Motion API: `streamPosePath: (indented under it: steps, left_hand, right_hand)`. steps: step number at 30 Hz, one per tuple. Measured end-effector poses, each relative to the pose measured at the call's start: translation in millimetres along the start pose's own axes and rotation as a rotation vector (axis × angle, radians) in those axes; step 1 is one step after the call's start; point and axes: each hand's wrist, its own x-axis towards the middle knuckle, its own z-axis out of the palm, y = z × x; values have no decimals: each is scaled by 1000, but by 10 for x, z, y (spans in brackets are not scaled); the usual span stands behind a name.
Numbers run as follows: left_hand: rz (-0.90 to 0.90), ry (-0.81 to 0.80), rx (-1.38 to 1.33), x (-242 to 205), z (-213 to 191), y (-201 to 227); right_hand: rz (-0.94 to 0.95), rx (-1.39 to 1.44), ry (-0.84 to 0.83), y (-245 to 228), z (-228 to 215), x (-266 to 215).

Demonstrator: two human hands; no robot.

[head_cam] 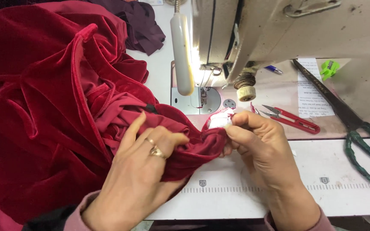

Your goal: Hand-stitching and finishing a red velvet garment using a small tool at a sewing workstation.

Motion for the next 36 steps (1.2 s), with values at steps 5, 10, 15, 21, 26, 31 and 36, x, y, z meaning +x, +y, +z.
streamPosePath:
  steps: [5, 10, 15, 21, 26, 31, 36]
  left_hand:
    - [148, 274, 362, -5, 29, 349]
    - [159, 397, 570, 39, 162, 543]
    - [96, 57, -82, -64, 240, 529]
    - [-220, -41, -358, 250, -168, 209]
    - [-427, -234, -860, 363, -33, 110]
    - [-387, -141, -752, 384, -59, 146]
    - [-415, -119, -626, 417, -45, 136]
  right_hand:
    - [-21, 38, -64, 28, 33, -42]
    - [-64, 75, -142, 28, 11, -121]
    - [-60, -70, -70, -1, -88, -149]
    - [-177, 74, -353, -24, -124, -237]
    - [-143, 29, -277, 29, -146, -206]
    - [-85, -20, -210, 35, -107, -182]
    - [-34, -39, -119, 59, -96, -180]
